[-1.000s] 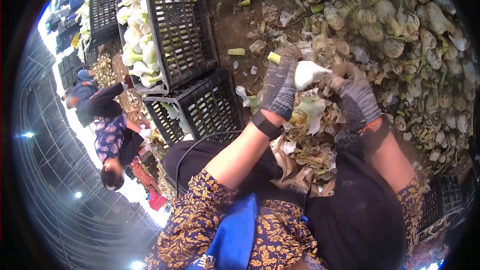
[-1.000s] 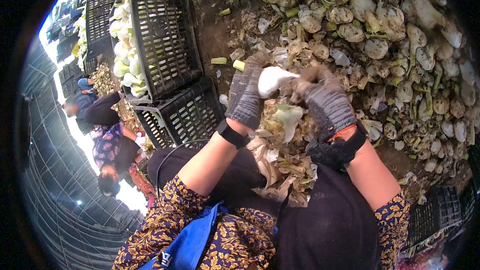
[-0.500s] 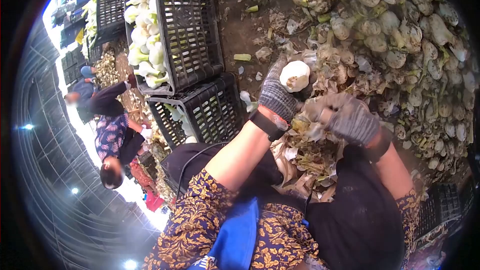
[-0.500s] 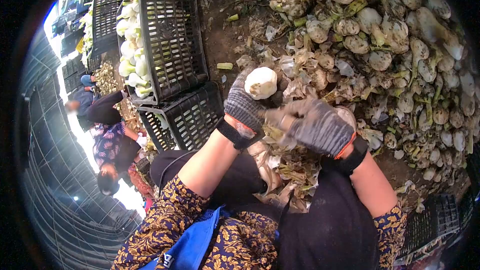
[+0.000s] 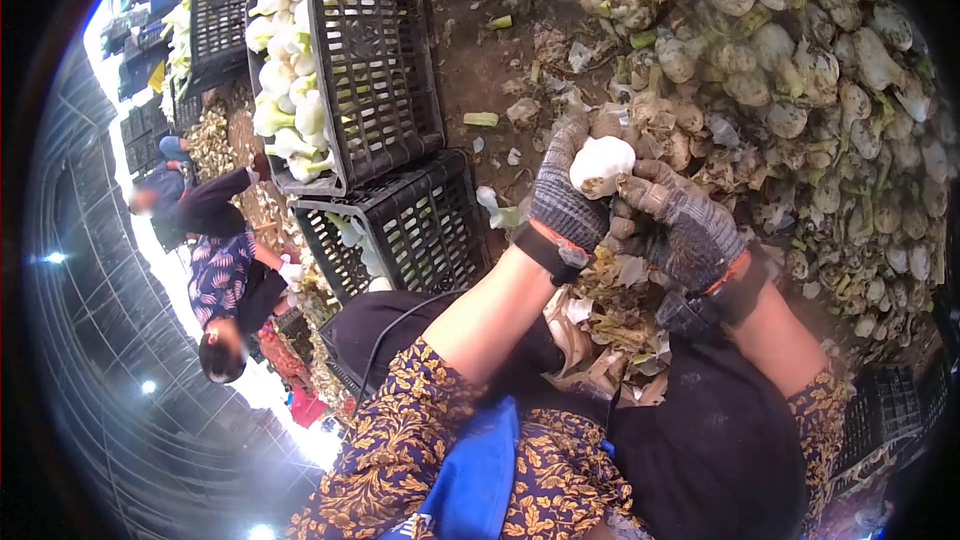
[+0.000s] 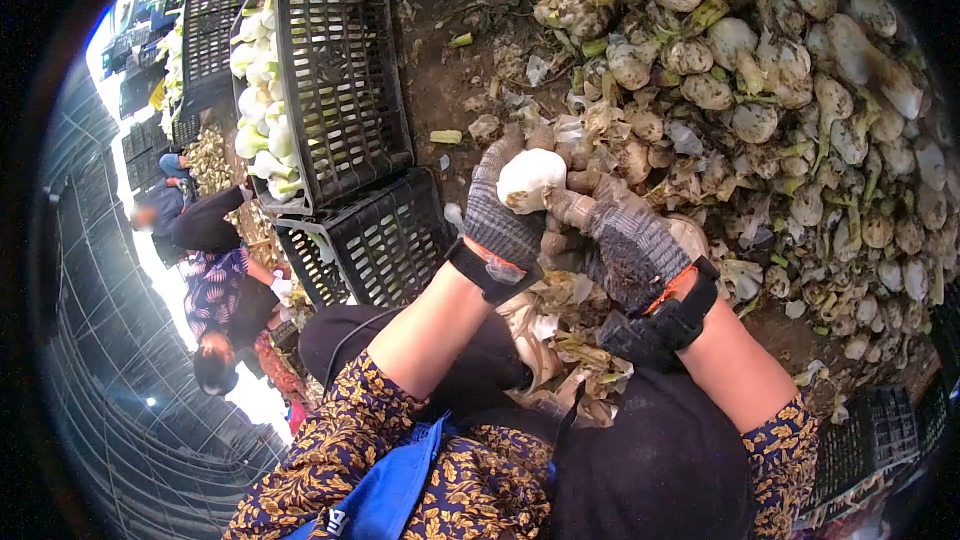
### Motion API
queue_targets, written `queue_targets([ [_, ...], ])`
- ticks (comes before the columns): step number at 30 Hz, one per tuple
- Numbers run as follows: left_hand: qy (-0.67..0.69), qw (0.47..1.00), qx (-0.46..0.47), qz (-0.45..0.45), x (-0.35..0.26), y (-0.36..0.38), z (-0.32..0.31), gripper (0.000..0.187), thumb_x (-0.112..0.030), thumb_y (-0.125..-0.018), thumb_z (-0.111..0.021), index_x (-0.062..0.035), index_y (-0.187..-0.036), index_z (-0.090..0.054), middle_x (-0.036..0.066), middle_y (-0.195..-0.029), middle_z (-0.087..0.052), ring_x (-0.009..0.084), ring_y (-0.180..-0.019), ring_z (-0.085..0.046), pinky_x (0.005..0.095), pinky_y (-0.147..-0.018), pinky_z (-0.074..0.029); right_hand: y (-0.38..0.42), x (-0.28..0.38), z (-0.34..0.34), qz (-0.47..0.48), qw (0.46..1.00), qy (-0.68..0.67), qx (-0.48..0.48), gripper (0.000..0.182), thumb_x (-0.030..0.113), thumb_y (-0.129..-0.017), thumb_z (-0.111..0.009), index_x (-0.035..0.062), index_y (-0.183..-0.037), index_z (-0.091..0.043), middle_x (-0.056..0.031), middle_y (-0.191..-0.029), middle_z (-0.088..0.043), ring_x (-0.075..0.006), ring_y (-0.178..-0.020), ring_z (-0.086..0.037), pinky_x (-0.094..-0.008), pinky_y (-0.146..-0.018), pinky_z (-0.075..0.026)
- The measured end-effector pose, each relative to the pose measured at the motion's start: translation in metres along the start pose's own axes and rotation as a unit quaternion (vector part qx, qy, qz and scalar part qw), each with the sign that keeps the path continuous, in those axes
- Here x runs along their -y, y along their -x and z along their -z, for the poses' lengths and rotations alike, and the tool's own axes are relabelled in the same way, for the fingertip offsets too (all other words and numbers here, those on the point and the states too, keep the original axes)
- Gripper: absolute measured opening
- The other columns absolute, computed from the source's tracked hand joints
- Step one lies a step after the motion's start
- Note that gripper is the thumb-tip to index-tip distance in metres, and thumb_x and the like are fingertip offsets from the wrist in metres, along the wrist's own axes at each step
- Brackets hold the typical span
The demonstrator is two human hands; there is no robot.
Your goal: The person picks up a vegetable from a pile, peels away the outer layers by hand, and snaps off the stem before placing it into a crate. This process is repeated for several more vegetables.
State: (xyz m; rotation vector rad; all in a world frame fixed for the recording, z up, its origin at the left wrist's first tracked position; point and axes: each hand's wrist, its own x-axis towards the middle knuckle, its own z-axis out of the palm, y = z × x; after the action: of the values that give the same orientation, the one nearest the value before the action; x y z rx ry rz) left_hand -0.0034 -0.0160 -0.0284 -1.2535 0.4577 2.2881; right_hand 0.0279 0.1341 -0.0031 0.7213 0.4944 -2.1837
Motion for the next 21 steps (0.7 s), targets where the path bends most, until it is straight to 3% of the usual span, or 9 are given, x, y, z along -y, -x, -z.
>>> queue_targets([
  [4, -0.100, 0.983, 0.116, 0.097, -0.008, 0.003, -0.001, 0.036, -0.039, -0.087, -0.045, -0.0065, -0.093, -0.058, 0.010, -0.085, -0.062, 0.0262, -0.079, -0.060, 0.0371, -0.073, -0.051, 0.002, -0.005, 0.006, 0.052, 0.998, 0.030, -0.024, 0.024, 0.016, -0.085, -0.055, 0.0036, -0.105, -0.050, -0.0027, -0.083, -0.052, -0.0125, -0.073, -0.054, -0.0270, -0.068, -0.048],
  [5, -0.099, 0.984, 0.114, 0.096, -0.006, 0.004, -0.004, 0.036, -0.039, -0.087, -0.045, -0.0065, -0.093, -0.058, 0.010, -0.085, -0.062, 0.0262, -0.079, -0.060, 0.0371, -0.073, -0.051, 0.000, -0.007, 0.007, 0.154, 0.972, 0.166, -0.068, 0.024, 0.014, -0.084, -0.056, 0.0030, -0.105, -0.049, -0.0031, -0.084, -0.052, -0.0114, -0.075, -0.053, -0.0259, -0.069, -0.046],
  [7, -0.028, 0.998, -0.050, -0.008, 0.001, 0.007, -0.018, 0.037, -0.040, -0.086, -0.045, -0.0057, -0.092, -0.059, 0.011, -0.083, -0.062, 0.0272, -0.076, -0.061, 0.0369, -0.071, -0.052, 0.003, -0.004, -0.001, 0.275, 0.890, 0.343, -0.119, 0.027, 0.013, -0.078, -0.063, 0.0049, -0.100, -0.050, -0.0063, -0.087, -0.056, -0.0123, -0.076, -0.054, -0.0248, -0.069, -0.045],
  [10, -0.046, 0.999, 0.021, 0.018, 0.000, 0.003, -0.014, 0.039, -0.041, -0.086, -0.045, -0.0048, -0.093, -0.058, 0.012, -0.081, -0.062, 0.0283, -0.073, -0.061, 0.0372, -0.070, -0.052, -0.002, 0.001, -0.016, 0.373, 0.819, 0.413, -0.136, 0.024, 0.011, -0.076, -0.064, 0.0045, -0.096, -0.052, -0.0073, -0.085, -0.056, -0.0117, -0.075, -0.054, -0.0250, -0.069, -0.045],
  [11, -0.011, 0.998, -0.054, 0.037, 0.006, 0.001, -0.015, 0.041, -0.043, -0.086, -0.046, -0.0042, -0.094, -0.057, 0.012, -0.080, -0.063, 0.0283, -0.070, -0.061, 0.0378, -0.068, -0.052, 0.000, 0.004, -0.013, 0.336, 0.842, 0.410, -0.102, 0.017, 0.011, -0.077, -0.062, 0.0041, -0.091, -0.055, -0.0074, -0.080, -0.057, -0.0130, -0.075, -0.055, -0.0266, -0.068, -0.046],
  [14, -0.021, 0.996, -0.080, 0.016, 0.006, -0.004, -0.008, 0.042, -0.044, -0.085, -0.045, -0.0052, -0.095, -0.056, 0.011, -0.080, -0.062, 0.0282, -0.070, -0.061, 0.0400, -0.065, -0.052, 0.008, 0.011, -0.011, 0.239, 0.879, 0.410, -0.045, 0.013, 0.011, -0.079, -0.058, 0.0038, -0.089, -0.058, -0.0070, -0.078, -0.059, -0.0139, -0.076, -0.057, -0.0283, -0.066, -0.047],
  [18, -0.120, 0.987, -0.105, -0.029, -0.003, -0.005, -0.005, 0.038, -0.046, -0.085, -0.043, -0.0114, -0.093, -0.055, 0.008, -0.081, -0.062, 0.0250, -0.068, -0.061, 0.0397, -0.058, -0.052, 0.009, -0.007, 0.005, 0.212, 0.824, 0.517, 0.094, 0.014, 0.014, -0.083, -0.054, 0.0031, -0.090, -0.058, -0.0051, -0.078, -0.059, -0.0117, -0.072, -0.057, -0.0267, -0.061, -0.047],
  [20, -0.119, 0.978, -0.156, -0.069, 0.004, -0.001, -0.012, 0.033, -0.043, -0.085, -0.045, -0.0126, -0.095, -0.054, 0.007, -0.083, -0.062, 0.0235, -0.069, -0.060, 0.0370, -0.059, -0.052, 0.004, -0.011, 0.016, 0.128, 0.954, 0.270, 0.031, 0.017, 0.019, -0.087, -0.053, 0.0025, -0.091, -0.058, -0.0039, -0.079, -0.060, -0.0094, -0.068, -0.057, -0.0238, -0.057, -0.046],
  [21, -0.099, 0.981, -0.150, -0.068, 0.004, -0.003, -0.009, 0.031, -0.041, -0.085, -0.047, -0.0126, -0.095, -0.054, 0.007, -0.084, -0.062, 0.0231, -0.070, -0.060, 0.0364, -0.060, -0.052, 0.003, -0.004, 0.011, 0.122, 0.954, 0.272, -0.017, 0.021, 0.023, -0.086, -0.056, 0.0025, -0.093, -0.056, -0.0025, -0.079, -0.058, -0.0079, -0.064, -0.054, -0.0208, -0.055, -0.045],
])
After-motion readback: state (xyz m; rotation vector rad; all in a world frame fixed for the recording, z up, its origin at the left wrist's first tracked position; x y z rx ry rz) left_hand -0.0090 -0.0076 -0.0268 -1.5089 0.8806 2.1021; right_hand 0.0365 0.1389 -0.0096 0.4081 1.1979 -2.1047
